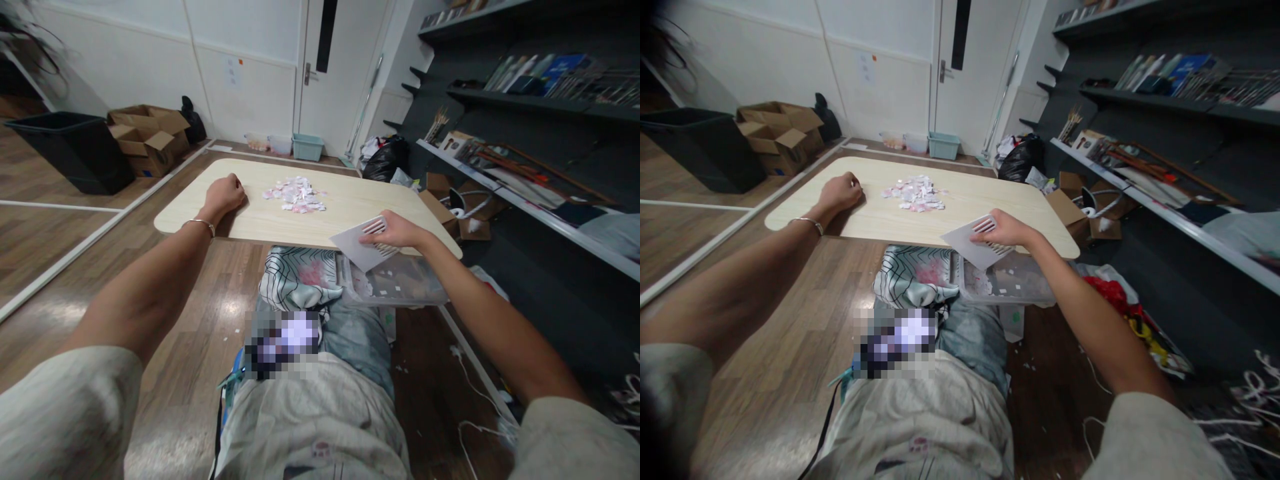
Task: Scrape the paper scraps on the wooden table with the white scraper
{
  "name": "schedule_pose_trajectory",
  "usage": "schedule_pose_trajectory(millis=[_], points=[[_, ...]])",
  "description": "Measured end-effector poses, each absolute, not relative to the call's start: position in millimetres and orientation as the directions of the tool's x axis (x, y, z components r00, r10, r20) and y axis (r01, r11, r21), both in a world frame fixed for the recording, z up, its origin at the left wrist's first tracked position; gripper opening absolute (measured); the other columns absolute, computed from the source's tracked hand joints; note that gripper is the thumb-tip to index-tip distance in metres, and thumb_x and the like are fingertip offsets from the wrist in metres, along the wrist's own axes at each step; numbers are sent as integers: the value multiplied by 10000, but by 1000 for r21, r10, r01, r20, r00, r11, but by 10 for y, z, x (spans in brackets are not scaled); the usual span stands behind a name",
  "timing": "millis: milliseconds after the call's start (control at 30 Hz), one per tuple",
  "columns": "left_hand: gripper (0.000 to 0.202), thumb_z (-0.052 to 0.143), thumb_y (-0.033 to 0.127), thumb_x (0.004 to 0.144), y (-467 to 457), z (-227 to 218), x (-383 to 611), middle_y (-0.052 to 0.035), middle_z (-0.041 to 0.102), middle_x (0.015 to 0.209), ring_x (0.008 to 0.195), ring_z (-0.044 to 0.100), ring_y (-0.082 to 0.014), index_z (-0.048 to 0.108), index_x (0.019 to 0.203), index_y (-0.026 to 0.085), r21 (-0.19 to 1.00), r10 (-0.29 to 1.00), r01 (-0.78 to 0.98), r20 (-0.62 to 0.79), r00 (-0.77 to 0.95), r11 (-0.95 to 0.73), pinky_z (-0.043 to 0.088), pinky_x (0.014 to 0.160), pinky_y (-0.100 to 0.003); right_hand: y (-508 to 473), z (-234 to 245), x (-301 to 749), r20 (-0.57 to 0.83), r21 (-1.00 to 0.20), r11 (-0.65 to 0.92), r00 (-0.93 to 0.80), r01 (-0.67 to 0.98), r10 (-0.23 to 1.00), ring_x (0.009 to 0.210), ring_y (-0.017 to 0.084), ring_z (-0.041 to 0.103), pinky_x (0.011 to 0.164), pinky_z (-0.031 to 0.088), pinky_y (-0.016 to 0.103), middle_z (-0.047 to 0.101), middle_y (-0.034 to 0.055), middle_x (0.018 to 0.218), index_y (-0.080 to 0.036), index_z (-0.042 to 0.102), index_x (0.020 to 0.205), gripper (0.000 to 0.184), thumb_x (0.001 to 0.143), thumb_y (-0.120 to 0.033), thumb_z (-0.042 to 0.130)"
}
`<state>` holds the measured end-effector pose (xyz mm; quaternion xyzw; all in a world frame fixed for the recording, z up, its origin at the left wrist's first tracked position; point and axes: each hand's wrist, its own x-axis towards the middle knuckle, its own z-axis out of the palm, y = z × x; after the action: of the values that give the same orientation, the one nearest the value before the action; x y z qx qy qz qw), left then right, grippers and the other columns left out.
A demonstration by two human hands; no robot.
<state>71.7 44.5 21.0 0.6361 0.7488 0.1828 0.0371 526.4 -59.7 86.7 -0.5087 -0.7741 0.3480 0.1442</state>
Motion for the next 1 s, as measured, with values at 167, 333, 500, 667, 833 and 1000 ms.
schedule_pose_trajectory(millis=[167,333,500,667,833,1000], points=[[518,528,270,1063,479,191,704,-281,811,1455,1311,723,-426,753,1491,85,323,966,938,173,-190,127,519,1016,-485,-836,623,5364,92,-789,236,-270,568,958,825,291,738,791,647,426,798,74,792,-255,738,769,718,586,-892,1014],[544,597,317,981,535,127,672,-270,824,1404,1347,725,-486,777,1472,168,367,957,921,199,-212,128,559,1101,-562,-991,336,5432,160,-866,193,-111,462,981,873,297,776,896,699,484,837,87,871,-260,765,817,735,578,-899,1037],[530,612,341,983,545,113,667,-272,819,1413,1371,725,-482,777,1458,173,390,955,912,199,-222,130,566,1127,-559,-1038,153,5438,185,-926,169,18,337,983,824,264,742,899,692,491,772,35,811,-269,671,787,808,496,-914,1060],[513,576,344,1013,505,149,690,-291,804,1456,1384,723,-479,770,1452,161,368,957,920,190,-218,136,569,1123,-545,-1052,134,5399,176,-933,156,32,324,984,813,267,705,890,680,502,703,13,768,-296,607,774,814,489,-904,1068],[529,649,453,1018,472,172,707,-287,808,1436,1396,716,-523,767,1463,193,422,955,897,191,-229,131,563,1148,-597,-1100,105,5364,191,-936,160,71,313,979,823,273,704,918,677,517,716,21,782,-300,625,774,807,478,-909,1064],[576,693,523,986,469,175,711,-263,834,1375,1396,705,-529,769,1469,219,433,952,892,198,-232,127,564,1132,-609,-1142,28,5346,197,-933,160,87,324,976,891,310,747,961,686,545,755,32,808,-309,683,864,807,501,-934,1042]])
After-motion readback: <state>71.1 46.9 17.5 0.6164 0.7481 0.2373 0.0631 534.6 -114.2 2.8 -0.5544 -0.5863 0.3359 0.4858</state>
